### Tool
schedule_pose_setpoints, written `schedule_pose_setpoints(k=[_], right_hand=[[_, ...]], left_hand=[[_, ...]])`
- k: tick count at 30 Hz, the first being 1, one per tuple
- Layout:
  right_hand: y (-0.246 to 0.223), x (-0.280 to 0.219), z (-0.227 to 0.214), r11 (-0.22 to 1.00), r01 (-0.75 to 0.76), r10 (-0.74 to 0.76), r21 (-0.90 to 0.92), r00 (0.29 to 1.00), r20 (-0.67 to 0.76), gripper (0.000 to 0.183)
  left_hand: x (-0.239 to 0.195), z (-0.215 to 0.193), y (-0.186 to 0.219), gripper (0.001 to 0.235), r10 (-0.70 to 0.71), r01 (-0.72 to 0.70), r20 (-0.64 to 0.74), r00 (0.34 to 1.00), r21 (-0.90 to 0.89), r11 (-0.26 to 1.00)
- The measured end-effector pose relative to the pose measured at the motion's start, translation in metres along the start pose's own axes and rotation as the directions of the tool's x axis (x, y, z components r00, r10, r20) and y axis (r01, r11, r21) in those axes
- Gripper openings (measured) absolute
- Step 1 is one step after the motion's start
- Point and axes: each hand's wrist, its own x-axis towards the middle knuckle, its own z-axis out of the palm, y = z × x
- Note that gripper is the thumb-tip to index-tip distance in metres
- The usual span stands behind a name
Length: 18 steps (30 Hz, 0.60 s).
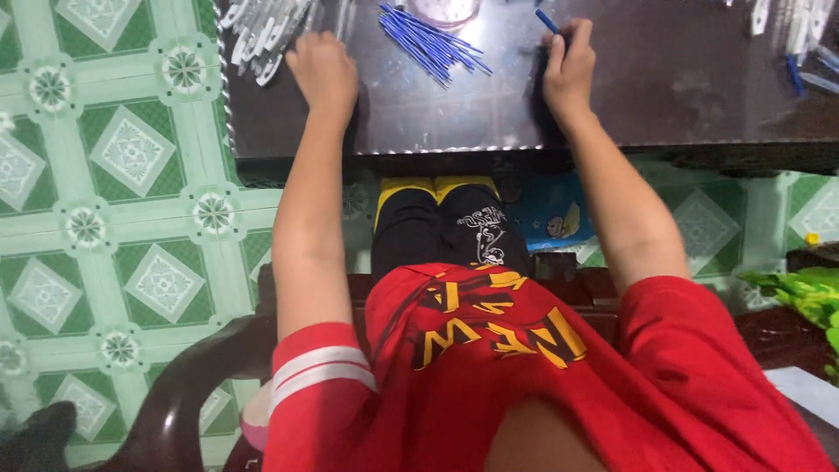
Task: The person sits at a table and assembles blue ballpoint pens by inserting ink cartridges into white plastic casings. They repeatedly pick up a casing and a cartridge, insert the cartridge, and place the assembled pen on the table.
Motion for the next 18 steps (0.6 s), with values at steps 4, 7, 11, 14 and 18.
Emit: schedule_pose_setpoints(k=[4,7,11,14,18], right_hand=[[-0.021,-0.01,0.005,0.943,-0.074,0.095,0.325,0.994,-0.048,0.01],[-0.003,0.02,0.044,0.817,-0.204,0.252,0.539,0.968,-0.017,0.03],[-0.09,0.02,0.027,0.738,-0.277,0.32,0.615,0.946,0.041,0.023],[-0.123,0.007,0.036,0.649,-0.361,0.381,0.67,0.916,0.124,0.017],[-0.159,0.001,0.042,0.53,-0.435,0.42,0.728,0.88,0.22,0.01]], left_hand=[[-0.071,-0.025,0.043,0.009,-0.45,0.3,0.019,0.893,-0.77,0.564],[-0.137,-0.058,0.085,0.01,-0.45,0.26,0.161,0.879,-0.951,0.167],[-0.203,-0.098,0.109,0.014,-0.343,0.304,0.275,0.898,-0.952,0.033],[-0.237,-0.106,0.115,0.018,-0.259,0.36,0.35,0.9,-0.933,-0.007],[-0.249,-0.097,0.115,0.019,-0.264,0.402,0.387,0.884,-0.915,0.005]])
